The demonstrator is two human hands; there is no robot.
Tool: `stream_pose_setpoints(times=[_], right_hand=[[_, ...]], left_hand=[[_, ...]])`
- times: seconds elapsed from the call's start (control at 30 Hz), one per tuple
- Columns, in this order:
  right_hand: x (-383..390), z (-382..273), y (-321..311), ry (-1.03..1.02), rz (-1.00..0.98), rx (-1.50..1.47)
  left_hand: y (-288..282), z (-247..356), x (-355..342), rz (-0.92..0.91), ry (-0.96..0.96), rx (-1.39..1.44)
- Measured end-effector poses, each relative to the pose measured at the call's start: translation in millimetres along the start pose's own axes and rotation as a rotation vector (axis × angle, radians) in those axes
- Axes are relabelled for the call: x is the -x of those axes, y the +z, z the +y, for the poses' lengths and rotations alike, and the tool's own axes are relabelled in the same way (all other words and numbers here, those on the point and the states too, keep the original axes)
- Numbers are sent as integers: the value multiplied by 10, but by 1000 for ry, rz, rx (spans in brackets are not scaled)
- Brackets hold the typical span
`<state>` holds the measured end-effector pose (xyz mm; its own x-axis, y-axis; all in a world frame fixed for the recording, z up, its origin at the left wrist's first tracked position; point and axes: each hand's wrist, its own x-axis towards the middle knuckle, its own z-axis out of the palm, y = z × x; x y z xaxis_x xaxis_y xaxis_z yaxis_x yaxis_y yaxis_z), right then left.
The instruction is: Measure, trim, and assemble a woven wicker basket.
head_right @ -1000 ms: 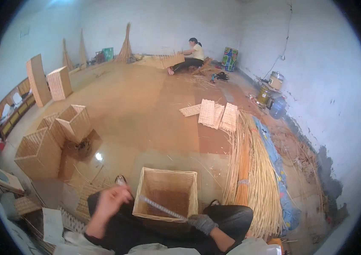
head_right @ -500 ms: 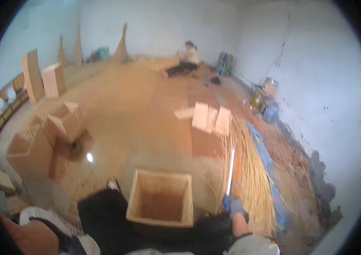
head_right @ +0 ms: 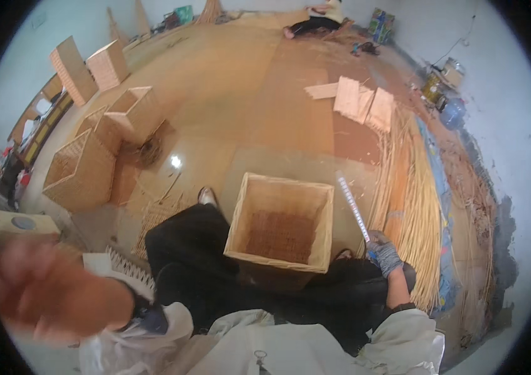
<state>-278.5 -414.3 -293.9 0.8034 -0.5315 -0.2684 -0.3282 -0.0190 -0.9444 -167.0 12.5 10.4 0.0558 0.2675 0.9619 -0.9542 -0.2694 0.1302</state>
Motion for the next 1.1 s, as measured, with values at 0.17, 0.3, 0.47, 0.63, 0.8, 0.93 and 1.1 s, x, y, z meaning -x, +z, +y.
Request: stream_pose_setpoints(times=[0.17,0.3,0.47,0.63,0.8,0.93,1.1], right_hand=[[117,259,661,-128,-246,934],[220,-86,1327,-27,-452,1145],[249,-350,1629,-63,-544,1321],[129,-59,1606,-39,-604,1343],[60,-218,669,77,-702,1305],[72,170,56,102,-741,1100],[190,273,131,146,-660,1032]], left_hand=[[-12,-1314,2252,-775,-1168,-17],[-760,-1368,3818,-838,-1517,-163],[-700,-1264,3711,-751,-1855,-143],[-624,-1262,3706,-1017,-1610,-211],[-570,-1311,3667,-981,-1693,-187],[-569,-1341,3669,-1003,-1682,-169],[-602,-1301,3658,-979,-1668,-169]])
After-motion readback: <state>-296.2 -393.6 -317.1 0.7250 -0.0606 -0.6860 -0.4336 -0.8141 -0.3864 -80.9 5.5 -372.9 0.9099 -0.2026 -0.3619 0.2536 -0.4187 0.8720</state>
